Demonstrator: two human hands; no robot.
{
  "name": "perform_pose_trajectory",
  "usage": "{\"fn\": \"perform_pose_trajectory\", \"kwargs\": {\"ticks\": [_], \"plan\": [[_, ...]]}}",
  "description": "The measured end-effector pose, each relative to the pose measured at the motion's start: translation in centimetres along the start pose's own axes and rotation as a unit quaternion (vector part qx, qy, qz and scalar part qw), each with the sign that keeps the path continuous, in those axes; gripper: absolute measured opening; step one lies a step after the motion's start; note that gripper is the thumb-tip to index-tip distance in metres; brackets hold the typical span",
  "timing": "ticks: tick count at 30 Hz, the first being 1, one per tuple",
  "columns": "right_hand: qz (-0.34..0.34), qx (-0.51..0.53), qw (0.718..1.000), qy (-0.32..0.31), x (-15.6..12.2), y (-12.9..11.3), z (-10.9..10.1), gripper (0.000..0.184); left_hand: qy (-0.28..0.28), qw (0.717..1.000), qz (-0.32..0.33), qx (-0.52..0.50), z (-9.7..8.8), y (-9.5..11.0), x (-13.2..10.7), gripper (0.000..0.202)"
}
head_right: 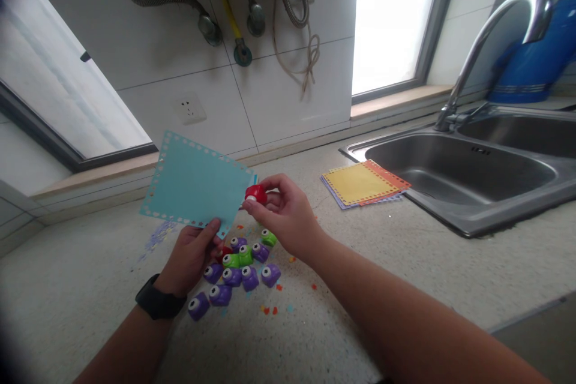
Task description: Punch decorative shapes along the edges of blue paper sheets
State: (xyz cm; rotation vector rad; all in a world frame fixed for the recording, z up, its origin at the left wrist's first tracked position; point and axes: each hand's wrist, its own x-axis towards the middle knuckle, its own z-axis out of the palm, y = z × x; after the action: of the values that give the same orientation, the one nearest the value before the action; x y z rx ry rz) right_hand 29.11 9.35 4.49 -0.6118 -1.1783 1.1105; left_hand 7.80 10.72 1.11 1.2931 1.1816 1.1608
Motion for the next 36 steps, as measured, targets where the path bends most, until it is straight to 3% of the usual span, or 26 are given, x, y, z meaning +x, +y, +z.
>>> {"fn": "perform_pose_trajectory", "kwargs": {"ticks": [22,30,36], "plan": [[-0.010,-0.009,1.000,0.016,0.0,0.1,0.1,0.039,-0.026,0.999,0.000,0.020,-0.7,-1.0,0.4,0.052],[0.028,-0.008,0.999,-0.016,0.0,0.5,-0.1,0.037,-0.030,0.999,-0.002,0.028,-0.6,-0.7,0.2,0.052],[0.105,-0.035,0.993,-0.051,0.4,1.0,-0.3,0.033,-0.018,0.997,-0.011,0.078,0.2,0.6,-0.6,0.053]]}}
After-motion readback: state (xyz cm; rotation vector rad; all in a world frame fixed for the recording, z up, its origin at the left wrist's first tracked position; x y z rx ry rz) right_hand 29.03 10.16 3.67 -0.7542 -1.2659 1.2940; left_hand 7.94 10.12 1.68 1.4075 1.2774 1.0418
